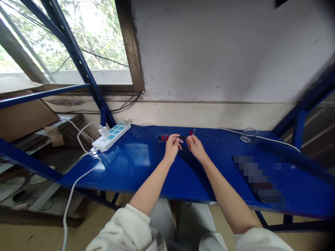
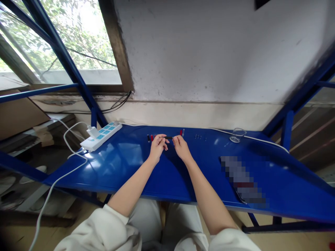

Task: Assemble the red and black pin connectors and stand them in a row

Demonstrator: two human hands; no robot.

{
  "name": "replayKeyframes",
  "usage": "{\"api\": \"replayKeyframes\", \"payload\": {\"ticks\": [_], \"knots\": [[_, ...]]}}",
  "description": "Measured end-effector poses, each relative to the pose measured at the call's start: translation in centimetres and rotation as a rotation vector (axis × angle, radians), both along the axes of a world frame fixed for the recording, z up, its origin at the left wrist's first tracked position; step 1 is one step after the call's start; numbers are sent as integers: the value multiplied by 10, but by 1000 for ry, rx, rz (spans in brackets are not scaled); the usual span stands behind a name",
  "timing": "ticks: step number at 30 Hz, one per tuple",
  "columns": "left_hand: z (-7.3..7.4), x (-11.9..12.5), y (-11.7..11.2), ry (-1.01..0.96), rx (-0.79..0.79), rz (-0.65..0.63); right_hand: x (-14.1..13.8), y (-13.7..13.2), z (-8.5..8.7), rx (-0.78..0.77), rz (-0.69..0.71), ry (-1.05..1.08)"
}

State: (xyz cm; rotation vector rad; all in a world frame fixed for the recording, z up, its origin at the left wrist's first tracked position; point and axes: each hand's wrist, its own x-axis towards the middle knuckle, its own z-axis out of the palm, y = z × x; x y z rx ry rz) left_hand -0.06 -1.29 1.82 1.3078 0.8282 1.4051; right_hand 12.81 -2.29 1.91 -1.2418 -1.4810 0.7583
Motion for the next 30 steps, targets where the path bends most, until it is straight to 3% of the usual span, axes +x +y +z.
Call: {"api": "replayKeyframes", "payload": {"ticks": [6, 14, 22, 30], "knots": [[0, -1, 0, 10, -12, 27, 4, 5, -1, 14, 87, 148], [0, 0, -2, 13, 3, -17, 4, -1, 4, -80, -39, 77], [7, -2, -6, -15, -65, -43, 1, -3, 9, -140, 48, 223], [12, -1, -9, -12, -86, -169, 0, -7, 16, -201, 128, 357]]}}
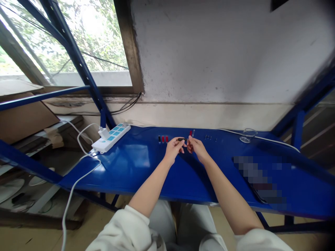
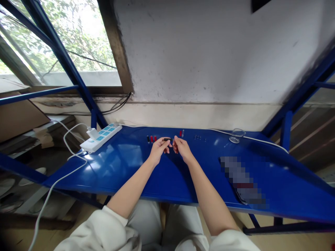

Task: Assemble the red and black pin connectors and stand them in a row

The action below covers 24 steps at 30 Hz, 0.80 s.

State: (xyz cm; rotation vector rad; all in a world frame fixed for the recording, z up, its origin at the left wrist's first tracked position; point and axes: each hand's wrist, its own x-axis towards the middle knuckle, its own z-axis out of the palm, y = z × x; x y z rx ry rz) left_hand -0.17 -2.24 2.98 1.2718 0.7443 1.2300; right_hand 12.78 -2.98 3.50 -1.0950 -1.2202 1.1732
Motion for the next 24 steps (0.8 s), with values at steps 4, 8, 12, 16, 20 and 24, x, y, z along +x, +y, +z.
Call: {"api": "replayKeyframes", "payload": {"ticks": [4, 8, 12, 16, 20, 24], "knots": [[-2, 1, 2, -1, -7, 37, 0, -1, 2, -13, 31, 8], [-3, 0, 3, -18, -15, 83, 3, 0, 2, -14, 81, -14], [-3, -1, 4, -45, -17, 127, 8, -2, 3, -1, 153, -76], [-3, 0, 5, -22, -14, 160, 15, -1, 2, 61, 173, -232], [-5, 1, 6, 18, 4, 223, 24, 4, -4, 200, 71, -529], [-5, 0, 7, 39, -27, 292, 37, 14, -13, 88, 20, -644]]}}
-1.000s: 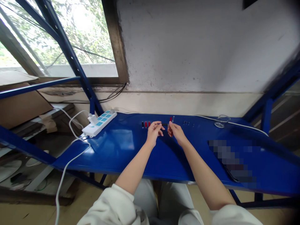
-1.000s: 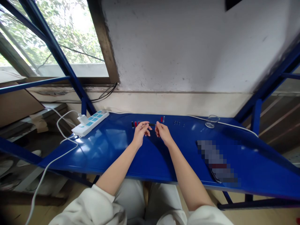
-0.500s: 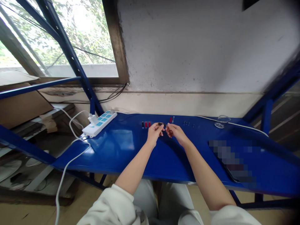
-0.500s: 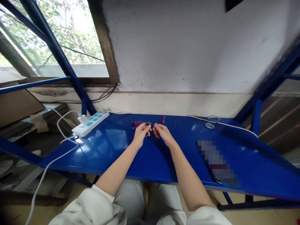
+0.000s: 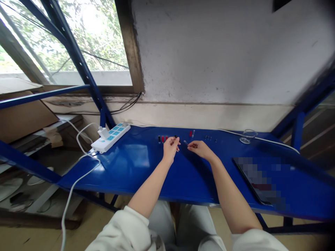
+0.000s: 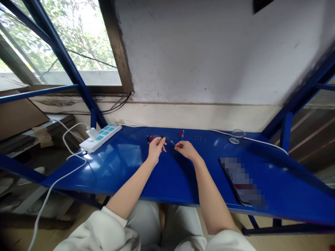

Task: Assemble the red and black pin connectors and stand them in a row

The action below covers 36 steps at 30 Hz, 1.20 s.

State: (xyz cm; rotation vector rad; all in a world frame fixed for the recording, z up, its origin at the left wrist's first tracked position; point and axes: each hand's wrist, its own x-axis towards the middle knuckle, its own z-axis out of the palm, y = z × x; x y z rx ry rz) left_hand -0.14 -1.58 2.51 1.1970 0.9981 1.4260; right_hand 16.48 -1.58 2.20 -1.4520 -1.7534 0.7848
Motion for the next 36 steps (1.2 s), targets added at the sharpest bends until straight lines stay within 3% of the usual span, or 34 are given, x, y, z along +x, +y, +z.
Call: {"api": "replayKeyframes", "payload": {"ticks": [7, 15, 23, 36], "knots": [[-10, 1, 2, 151, 34, -28, 10, 25, -3, -72, -221, 58], [-19, 10, 9, 443, 130, 71, 6, 49, -3, -48, -453, -341], [-16, 37, 41, 713, 166, 118, 5, 52, -10, -59, -533, -463], [-29, 71, 79, 952, 139, 161, 9, 55, -21, -36, -519, -501]]}}
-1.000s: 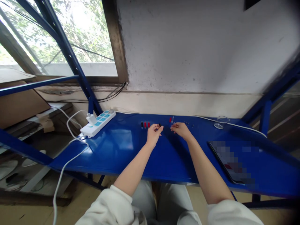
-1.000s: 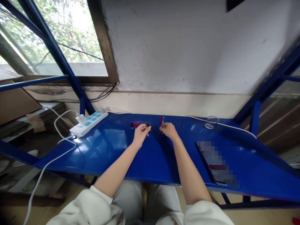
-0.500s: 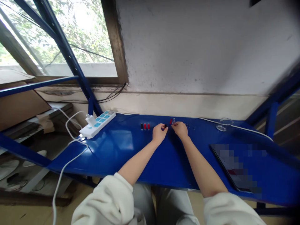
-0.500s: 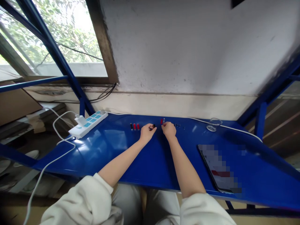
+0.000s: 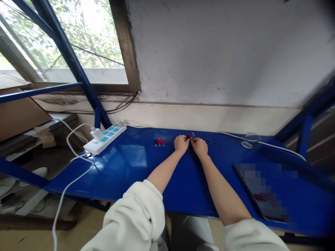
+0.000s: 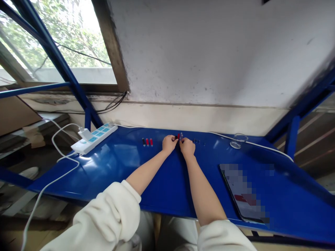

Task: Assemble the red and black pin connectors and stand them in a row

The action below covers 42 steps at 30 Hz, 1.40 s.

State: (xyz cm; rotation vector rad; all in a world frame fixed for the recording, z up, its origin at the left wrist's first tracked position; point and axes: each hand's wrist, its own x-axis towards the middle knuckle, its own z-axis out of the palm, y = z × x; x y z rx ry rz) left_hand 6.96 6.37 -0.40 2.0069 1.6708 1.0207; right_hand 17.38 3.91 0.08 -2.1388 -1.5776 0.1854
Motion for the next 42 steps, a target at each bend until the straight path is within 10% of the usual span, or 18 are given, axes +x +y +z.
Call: {"api": "replayKeyframes", "payload": {"ticks": [15, 24, 30, 42], "knots": [[8, 3, -5, 278, -85, 39, 0, 0, -1, -9, 6, -33], [18, -37, -52, 280, 21, -91, -8, -15, 11, -77, -5, -131], [29, -75, -80, 336, 20, 53, -29, -35, 27, 37, 27, -118], [17, -93, -61, 351, -50, 200, -48, -61, 29, 163, 181, -58]]}}
